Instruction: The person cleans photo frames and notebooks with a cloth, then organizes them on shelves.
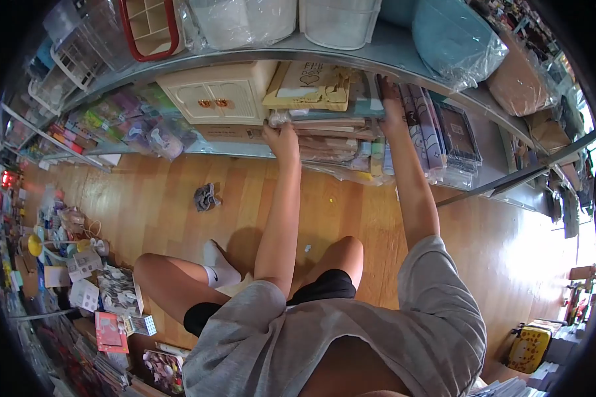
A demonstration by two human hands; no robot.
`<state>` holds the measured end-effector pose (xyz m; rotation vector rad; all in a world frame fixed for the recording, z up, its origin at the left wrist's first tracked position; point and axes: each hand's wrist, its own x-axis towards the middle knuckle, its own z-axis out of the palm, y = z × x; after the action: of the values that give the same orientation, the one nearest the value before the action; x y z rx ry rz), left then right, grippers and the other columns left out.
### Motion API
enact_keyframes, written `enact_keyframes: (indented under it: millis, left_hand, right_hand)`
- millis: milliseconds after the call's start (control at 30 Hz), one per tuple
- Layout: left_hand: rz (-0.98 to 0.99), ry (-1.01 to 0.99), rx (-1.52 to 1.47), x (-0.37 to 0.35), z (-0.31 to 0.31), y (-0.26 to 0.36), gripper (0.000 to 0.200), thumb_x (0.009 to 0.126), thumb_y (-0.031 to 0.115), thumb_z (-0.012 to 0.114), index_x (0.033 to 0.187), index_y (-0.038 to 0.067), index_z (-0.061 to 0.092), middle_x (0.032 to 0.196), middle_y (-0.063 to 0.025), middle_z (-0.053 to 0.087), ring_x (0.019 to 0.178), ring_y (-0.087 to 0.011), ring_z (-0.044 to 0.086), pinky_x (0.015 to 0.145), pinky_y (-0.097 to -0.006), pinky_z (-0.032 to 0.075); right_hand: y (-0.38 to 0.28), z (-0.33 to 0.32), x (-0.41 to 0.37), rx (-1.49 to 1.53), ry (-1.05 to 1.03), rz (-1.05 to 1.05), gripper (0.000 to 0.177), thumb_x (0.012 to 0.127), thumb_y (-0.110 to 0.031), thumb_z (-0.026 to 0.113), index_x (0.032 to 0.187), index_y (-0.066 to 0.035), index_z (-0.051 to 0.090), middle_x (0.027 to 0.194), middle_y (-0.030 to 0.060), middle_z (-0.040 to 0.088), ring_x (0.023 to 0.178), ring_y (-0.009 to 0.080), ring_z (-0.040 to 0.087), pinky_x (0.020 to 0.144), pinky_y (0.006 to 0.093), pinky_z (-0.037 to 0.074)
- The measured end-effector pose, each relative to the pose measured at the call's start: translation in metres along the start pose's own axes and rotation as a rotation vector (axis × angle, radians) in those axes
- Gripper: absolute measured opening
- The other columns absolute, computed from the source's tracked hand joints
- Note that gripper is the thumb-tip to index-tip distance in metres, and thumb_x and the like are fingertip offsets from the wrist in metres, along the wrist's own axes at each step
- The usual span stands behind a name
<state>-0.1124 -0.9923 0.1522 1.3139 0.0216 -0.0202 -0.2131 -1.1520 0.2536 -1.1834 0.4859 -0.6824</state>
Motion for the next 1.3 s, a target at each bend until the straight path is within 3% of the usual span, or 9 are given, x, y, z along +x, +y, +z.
enact_keyframes:
  millis: [100, 167, 633, 767, 900, 967, 1033, 1233, 1300]
  left_hand:
    - [0.008, -0.073, 0.002, -0.010, -0.003, 0.017, 0.040, 0.066, 0.000, 0.044, 0.106, -0.002, 0.041, 0.095, -0.0079, 0.047, 0.080, -0.0161, 0.046, 0.066, -0.0239, 0.040]
    - [-0.057, -0.201, -0.029, -0.020, -0.005, 0.028, 0.052, 0.070, 0.005, 0.047, 0.118, -0.006, 0.029, 0.087, -0.0117, 0.045, 0.076, -0.0194, 0.047, 0.066, -0.0274, 0.040]
    - [-0.133, -0.166, -0.010, -0.001, -0.023, 0.034, 0.027, 0.077, 0.023, 0.047, 0.093, 0.001, 0.050, 0.082, -0.0035, 0.046, 0.077, -0.0132, 0.042, 0.073, -0.0250, 0.034]
    - [-0.073, -0.272, 0.079, -0.019, -0.018, 0.050, 0.041, 0.078, 0.026, 0.048, 0.106, -0.004, 0.046, 0.107, -0.0126, 0.048, 0.100, -0.0194, 0.042, 0.086, -0.0277, 0.029]
    - [-0.024, -0.235, 0.081, -0.003, -0.040, 0.047, 0.037, 0.080, 0.020, 0.047, 0.106, -0.005, 0.044, 0.095, -0.0097, 0.053, 0.084, -0.0149, 0.049, 0.073, -0.0243, 0.037]
    - [0.094, -0.311, 0.128, 0.006, -0.062, 0.058, 0.034, 0.078, 0.019, 0.049, 0.103, -0.005, 0.048, 0.097, -0.0116, 0.054, 0.087, -0.0153, 0.049, 0.075, -0.0248, 0.037]
    - [0.140, -0.176, 0.249, 0.014, -0.116, 0.120, 0.032, 0.076, 0.026, 0.048, 0.093, -0.001, 0.055, 0.096, -0.0081, 0.055, 0.090, -0.0125, 0.048, 0.080, -0.0280, 0.034]
    - [1.011, -0.262, 0.091, -0.071, -0.230, 0.384, 0.024, 0.079, 0.019, 0.042, 0.096, 0.006, 0.054, 0.094, -0.0042, 0.055, 0.082, -0.0125, 0.051, 0.073, -0.0271, 0.038]
    - [1.323, -0.509, 0.222, -0.115, -0.245, 0.439, 0.024, 0.079, 0.020, 0.042, 0.095, 0.006, 0.053, 0.095, -0.0040, 0.055, 0.082, -0.0124, 0.051, 0.073, -0.0269, 0.038]
  right_hand:
    - [0.000, 0.025, -0.005, 0.021, 0.352, 0.113, 0.061, 0.083, -0.047, 0.027, 0.127, -0.005, 0.020, 0.130, 0.0096, 0.024, 0.119, 0.0209, 0.023, 0.095, 0.0278, 0.018]
    - [0.057, -0.003, 0.036, -0.689, 0.100, -0.223, 0.057, 0.082, -0.043, 0.032, 0.125, -0.006, 0.026, 0.127, 0.0120, 0.029, 0.117, 0.0217, 0.027, 0.092, 0.0275, 0.022]
    - [0.053, -0.055, 0.031, -0.100, 0.091, -0.082, 0.059, 0.083, -0.044, 0.036, 0.125, -0.003, 0.025, 0.123, 0.0110, 0.034, 0.113, 0.0194, 0.031, 0.092, 0.0267, 0.023]
    - [0.089, -0.056, 0.043, -0.462, -0.039, 0.051, 0.066, 0.081, -0.050, 0.031, 0.126, -0.003, 0.020, 0.127, 0.0124, 0.027, 0.116, 0.0216, 0.026, 0.094, 0.0290, 0.021]
    - [0.063, -0.051, 0.038, -0.761, -0.075, 0.031, 0.063, 0.080, -0.051, 0.029, 0.122, -0.003, 0.029, 0.122, 0.0181, 0.033, 0.114, 0.0249, 0.031, 0.093, 0.0293, 0.023]
    - [0.022, -0.040, 0.024, -1.052, -0.003, 0.086, 0.055, 0.082, -0.042, 0.034, 0.118, -0.001, 0.035, 0.119, 0.0208, 0.036, 0.114, 0.0263, 0.032, 0.093, 0.0295, 0.024]
    - [0.061, -0.085, 0.042, -0.897, 0.025, -0.591, 0.045, 0.081, -0.033, 0.039, 0.110, 0.000, 0.045, 0.112, 0.0220, 0.043, 0.110, 0.0285, 0.036, 0.091, 0.0299, 0.026]
    - [-0.080, 0.017, -0.143, -0.941, -0.272, -0.050, 0.031, 0.080, -0.022, 0.044, 0.096, 0.003, 0.055, 0.104, 0.0119, 0.052, 0.098, 0.0179, 0.048, 0.085, 0.0277, 0.033]
    - [-0.135, 0.027, -0.173, -1.013, -0.367, -0.265, 0.033, 0.080, -0.024, 0.044, 0.097, 0.003, 0.054, 0.105, 0.0120, 0.051, 0.098, 0.0181, 0.047, 0.086, 0.0280, 0.032]
